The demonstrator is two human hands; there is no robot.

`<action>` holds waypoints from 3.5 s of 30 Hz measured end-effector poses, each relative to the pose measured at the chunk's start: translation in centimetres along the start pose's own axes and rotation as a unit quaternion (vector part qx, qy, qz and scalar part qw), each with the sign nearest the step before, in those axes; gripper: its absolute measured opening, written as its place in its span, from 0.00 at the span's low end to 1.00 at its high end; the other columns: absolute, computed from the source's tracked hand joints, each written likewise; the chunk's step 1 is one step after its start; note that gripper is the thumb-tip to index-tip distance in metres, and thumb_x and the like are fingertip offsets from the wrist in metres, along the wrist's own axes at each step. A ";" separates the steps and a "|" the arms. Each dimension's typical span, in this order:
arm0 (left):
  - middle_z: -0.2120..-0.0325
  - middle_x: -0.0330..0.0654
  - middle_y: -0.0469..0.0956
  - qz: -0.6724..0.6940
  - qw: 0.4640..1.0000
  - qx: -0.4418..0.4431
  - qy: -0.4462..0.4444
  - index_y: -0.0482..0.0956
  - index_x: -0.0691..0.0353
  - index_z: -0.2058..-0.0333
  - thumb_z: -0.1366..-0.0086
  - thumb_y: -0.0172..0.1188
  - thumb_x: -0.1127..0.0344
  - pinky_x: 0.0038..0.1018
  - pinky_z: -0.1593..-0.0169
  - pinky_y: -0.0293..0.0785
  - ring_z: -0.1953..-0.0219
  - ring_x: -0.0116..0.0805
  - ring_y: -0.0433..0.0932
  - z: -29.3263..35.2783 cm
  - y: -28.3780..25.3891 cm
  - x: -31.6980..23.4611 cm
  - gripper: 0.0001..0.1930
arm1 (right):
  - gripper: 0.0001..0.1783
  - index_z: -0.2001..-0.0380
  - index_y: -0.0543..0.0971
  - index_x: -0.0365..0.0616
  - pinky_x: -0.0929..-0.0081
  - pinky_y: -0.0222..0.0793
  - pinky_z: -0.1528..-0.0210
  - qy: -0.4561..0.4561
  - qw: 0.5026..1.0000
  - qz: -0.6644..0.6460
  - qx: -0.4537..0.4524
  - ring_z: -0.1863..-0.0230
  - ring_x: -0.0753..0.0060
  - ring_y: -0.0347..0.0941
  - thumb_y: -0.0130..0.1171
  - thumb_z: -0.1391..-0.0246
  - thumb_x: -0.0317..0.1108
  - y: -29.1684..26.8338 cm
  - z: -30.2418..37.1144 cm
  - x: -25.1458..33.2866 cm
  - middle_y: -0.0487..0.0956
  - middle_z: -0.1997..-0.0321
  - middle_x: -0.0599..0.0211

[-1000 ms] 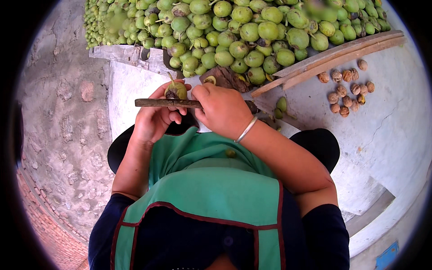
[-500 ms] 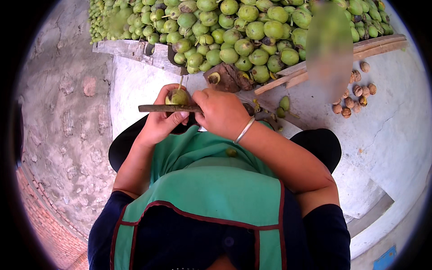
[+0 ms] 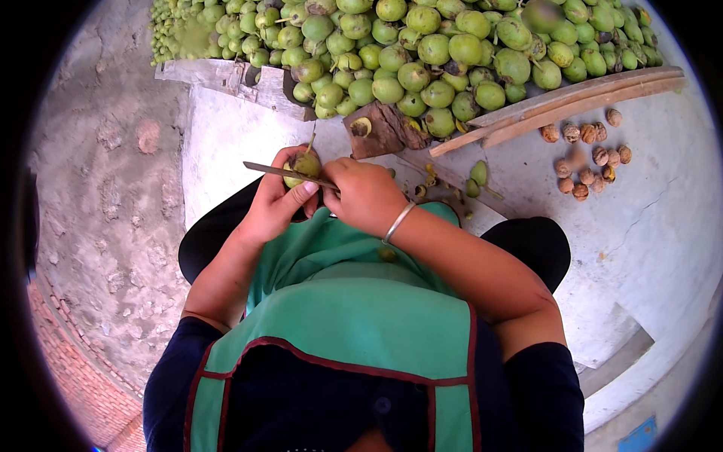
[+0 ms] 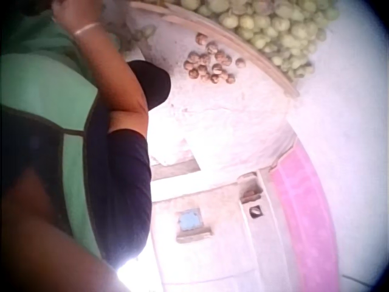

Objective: The person peels green walnuts using a metal tool to remove the outer husks, then places the husked walnuts on the floor next to the pile.

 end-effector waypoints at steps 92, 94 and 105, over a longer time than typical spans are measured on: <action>0.60 0.39 0.74 0.112 0.986 -0.019 -0.123 0.69 0.64 0.50 0.39 0.57 0.64 0.19 0.59 0.73 0.62 0.24 0.74 -1.3 -1.3 2.0 0.20 | 0.23 0.59 0.76 0.44 0.67 0.69 0.60 0.073 0.963 -0.260 0.016 0.66 0.56 0.74 0.65 0.62 0.39 -1.2 -1.4 -1.9 0.77 0.68 0.57; 0.60 0.39 0.73 0.113 0.984 -0.028 -0.132 0.68 0.64 0.49 0.39 0.56 0.65 0.20 0.58 0.73 0.61 0.25 0.74 -1.2 -1.4 2.2 0.20 | 0.23 0.60 0.76 0.43 0.68 0.69 0.60 0.076 0.963 -0.258 0.020 0.65 0.56 0.75 0.65 0.61 0.39 -1.3 -1.4 -2.0 0.77 0.67 0.57; 0.62 0.39 0.74 -0.066 0.995 -0.063 0.049 0.65 0.65 0.52 0.37 0.51 0.71 0.19 0.62 0.70 0.61 0.24 0.72 -1.3 -1.1 1.6 0.15 | 0.25 0.63 0.74 0.40 0.65 0.69 0.61 0.086 0.977 -0.192 -0.037 0.65 0.51 0.74 0.65 0.61 0.45 -0.9 -1.1 -2.4 0.77 0.69 0.51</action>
Point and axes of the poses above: each hand's wrist, its own z-axis away from the middle knuckle, its own y-axis out of the palm, x = y × z, the point moved 3 cm from there along -z, towards the middle knuckle
